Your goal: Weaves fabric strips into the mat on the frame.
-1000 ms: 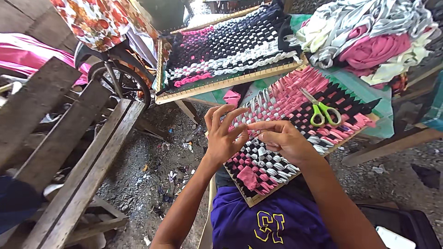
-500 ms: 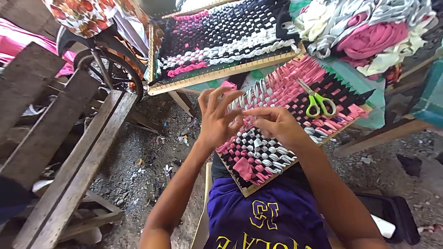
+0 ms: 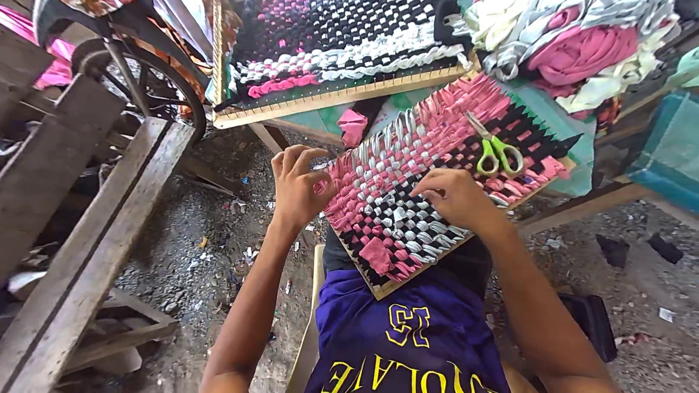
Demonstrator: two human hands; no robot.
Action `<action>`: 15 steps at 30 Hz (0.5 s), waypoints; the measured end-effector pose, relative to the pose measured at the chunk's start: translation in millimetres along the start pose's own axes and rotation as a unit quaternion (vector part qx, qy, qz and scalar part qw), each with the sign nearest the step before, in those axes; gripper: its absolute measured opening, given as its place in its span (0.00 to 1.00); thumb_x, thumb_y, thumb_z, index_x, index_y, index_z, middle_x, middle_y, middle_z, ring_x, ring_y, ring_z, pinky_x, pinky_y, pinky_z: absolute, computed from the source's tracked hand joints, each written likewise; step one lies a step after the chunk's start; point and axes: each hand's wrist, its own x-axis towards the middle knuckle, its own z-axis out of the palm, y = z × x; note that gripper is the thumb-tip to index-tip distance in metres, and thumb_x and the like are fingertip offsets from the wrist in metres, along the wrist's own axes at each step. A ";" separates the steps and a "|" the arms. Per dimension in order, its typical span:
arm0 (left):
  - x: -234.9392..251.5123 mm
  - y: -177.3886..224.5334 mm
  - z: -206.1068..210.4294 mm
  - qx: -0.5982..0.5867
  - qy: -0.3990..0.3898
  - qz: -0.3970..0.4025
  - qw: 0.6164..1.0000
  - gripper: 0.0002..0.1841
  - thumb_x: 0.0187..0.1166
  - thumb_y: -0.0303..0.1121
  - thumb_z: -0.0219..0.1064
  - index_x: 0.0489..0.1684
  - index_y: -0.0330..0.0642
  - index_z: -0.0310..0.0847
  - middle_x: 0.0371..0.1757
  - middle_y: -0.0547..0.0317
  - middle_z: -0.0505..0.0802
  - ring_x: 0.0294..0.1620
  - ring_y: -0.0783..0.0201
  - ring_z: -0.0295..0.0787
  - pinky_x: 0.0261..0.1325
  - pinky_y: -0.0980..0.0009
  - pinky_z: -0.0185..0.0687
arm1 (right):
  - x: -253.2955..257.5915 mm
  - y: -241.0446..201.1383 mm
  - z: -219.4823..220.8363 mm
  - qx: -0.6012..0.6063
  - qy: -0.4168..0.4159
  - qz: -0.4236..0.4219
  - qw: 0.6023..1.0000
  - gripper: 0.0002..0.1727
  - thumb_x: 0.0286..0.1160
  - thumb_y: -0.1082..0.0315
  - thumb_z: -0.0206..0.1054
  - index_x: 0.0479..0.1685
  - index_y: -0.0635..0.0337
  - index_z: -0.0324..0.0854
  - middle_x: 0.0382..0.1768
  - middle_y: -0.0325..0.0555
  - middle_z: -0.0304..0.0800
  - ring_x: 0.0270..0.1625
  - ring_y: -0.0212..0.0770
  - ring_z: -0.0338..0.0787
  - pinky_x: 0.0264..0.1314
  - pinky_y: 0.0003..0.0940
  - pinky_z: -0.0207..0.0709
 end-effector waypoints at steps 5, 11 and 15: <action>-7.0 3.2 9.2 -0.023 -0.052 -0.057 0.997 0.12 0.73 0.45 0.73 0.49 0.58 0.96 0.84 0.54 0.78 0.86 0.46 0.66 0.82 0.40 0.60 | 30.8 25.9 28.4 -0.065 -0.025 -0.158 0.985 0.24 0.71 0.83 0.58 0.50 0.48 0.95 0.57 0.44 0.91 0.63 0.52 0.85 0.65 0.51 0.82; -5.1 53.2 -74.1 -0.187 -0.052 -0.066 0.979 0.36 0.75 0.34 0.75 0.87 0.52 0.71 0.90 0.43 0.65 0.85 0.48 0.69 0.82 0.52 0.74 | 47.7 45.0 30.0 -0.043 -0.051 -0.278 0.958 0.12 0.84 0.70 0.62 0.48 0.54 0.95 0.55 0.50 0.91 0.61 0.53 0.89 0.65 0.47 0.84; -9.4 118.3 -121.5 -0.543 -0.078 0.068 0.833 0.09 0.75 0.24 0.69 0.48 0.30 0.90 0.57 0.49 0.94 0.60 0.59 0.91 0.63 0.62 0.91 | 44.8 44.9 27.3 -0.050 -0.046 -0.293 0.954 0.13 0.87 0.66 0.60 0.49 0.58 0.92 0.56 0.57 0.89 0.63 0.59 0.87 0.68 0.52 0.81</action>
